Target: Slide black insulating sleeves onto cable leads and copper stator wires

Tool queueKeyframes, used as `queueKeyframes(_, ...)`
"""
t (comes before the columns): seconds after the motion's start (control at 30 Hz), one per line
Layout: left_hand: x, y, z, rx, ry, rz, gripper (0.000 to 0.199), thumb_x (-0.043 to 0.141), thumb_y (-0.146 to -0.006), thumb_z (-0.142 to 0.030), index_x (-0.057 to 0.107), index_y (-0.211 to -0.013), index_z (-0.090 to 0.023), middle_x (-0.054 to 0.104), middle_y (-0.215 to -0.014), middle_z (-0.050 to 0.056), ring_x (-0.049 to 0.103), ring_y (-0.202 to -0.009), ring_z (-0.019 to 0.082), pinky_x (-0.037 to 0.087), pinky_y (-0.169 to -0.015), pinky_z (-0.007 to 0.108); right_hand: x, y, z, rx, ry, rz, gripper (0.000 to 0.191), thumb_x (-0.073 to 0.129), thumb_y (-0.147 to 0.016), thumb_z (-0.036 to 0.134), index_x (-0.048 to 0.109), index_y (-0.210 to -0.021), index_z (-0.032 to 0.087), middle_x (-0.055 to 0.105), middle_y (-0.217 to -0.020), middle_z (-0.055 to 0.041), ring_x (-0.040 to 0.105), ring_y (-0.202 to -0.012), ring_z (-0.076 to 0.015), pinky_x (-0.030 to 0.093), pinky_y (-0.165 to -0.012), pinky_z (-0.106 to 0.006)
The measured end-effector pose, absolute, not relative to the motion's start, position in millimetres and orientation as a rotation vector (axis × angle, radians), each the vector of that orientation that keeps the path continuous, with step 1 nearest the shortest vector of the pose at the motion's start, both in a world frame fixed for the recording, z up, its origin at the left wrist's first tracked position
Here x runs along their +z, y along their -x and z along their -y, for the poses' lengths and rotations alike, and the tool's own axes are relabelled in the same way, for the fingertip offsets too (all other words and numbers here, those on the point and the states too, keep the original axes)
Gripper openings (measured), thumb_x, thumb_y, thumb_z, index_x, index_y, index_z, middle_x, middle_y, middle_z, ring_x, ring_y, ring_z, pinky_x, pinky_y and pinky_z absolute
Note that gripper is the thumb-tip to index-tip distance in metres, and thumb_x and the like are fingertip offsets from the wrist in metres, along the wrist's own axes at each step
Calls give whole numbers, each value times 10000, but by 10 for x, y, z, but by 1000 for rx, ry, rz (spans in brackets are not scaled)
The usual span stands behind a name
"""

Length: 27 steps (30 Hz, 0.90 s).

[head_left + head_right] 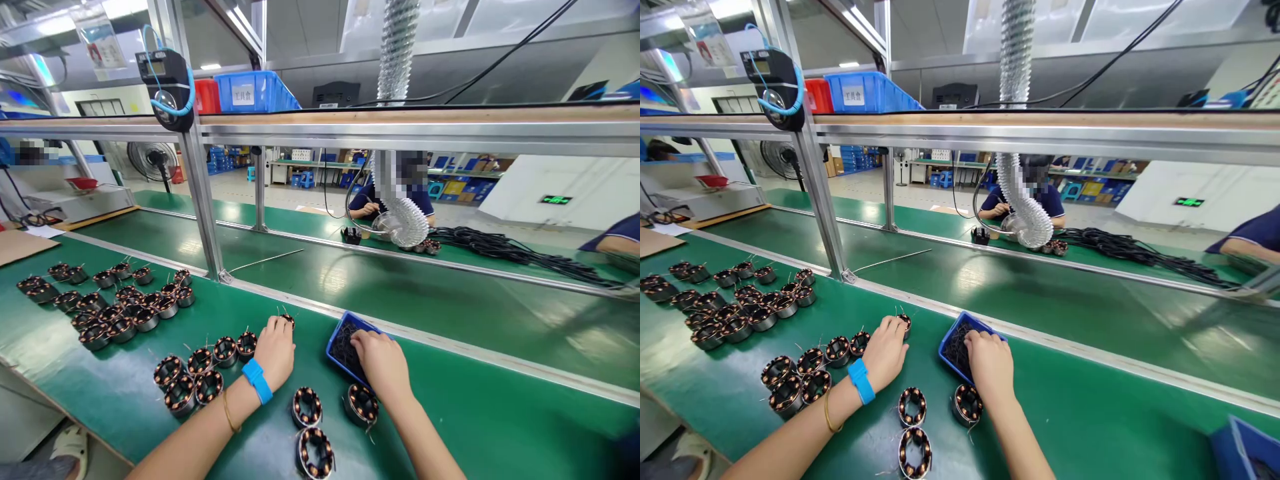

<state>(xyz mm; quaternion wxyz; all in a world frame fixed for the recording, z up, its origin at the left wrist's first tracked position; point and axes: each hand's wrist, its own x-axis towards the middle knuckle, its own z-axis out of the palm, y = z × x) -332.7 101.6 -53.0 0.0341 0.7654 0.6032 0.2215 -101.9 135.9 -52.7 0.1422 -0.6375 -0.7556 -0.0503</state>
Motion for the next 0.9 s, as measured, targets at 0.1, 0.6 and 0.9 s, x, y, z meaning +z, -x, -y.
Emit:
queueKeyframes(0.1,-487,3333,-894,651,-2406,-1698,266,533,-834,-52,622,-1065,-150,621,-1160,110,519,-1099,263,480,-989,416,-542,1011,-1363,-64,1853,2069,221,522,-956,263,733,-932,201,748,-916,-96,694,-775,-256,428,-613,-318)
queueKeyframes(0.6,-535,3346,-807,501,-2541,-1570,260,800,-779,-405,678,-823,-179,596,-957,58,595,-888,238,512,-762,369,-622,1120,-1095,604,1480,1678,381,512,-851,466,753,-955,190,786,-840,-75,719,-682,-213,578,-656,-306)
queueKeyframes(0.9,-566,3304,-750,504,-2556,-1631,249,783,-787,-424,699,-786,-190,555,-893,40,568,-867,228,478,-717,344,-727,1492,-942,744,1438,1600,324,540,-829,442,762,-886,212,780,-867,-84,709,-744,-256,556,-765,-384)
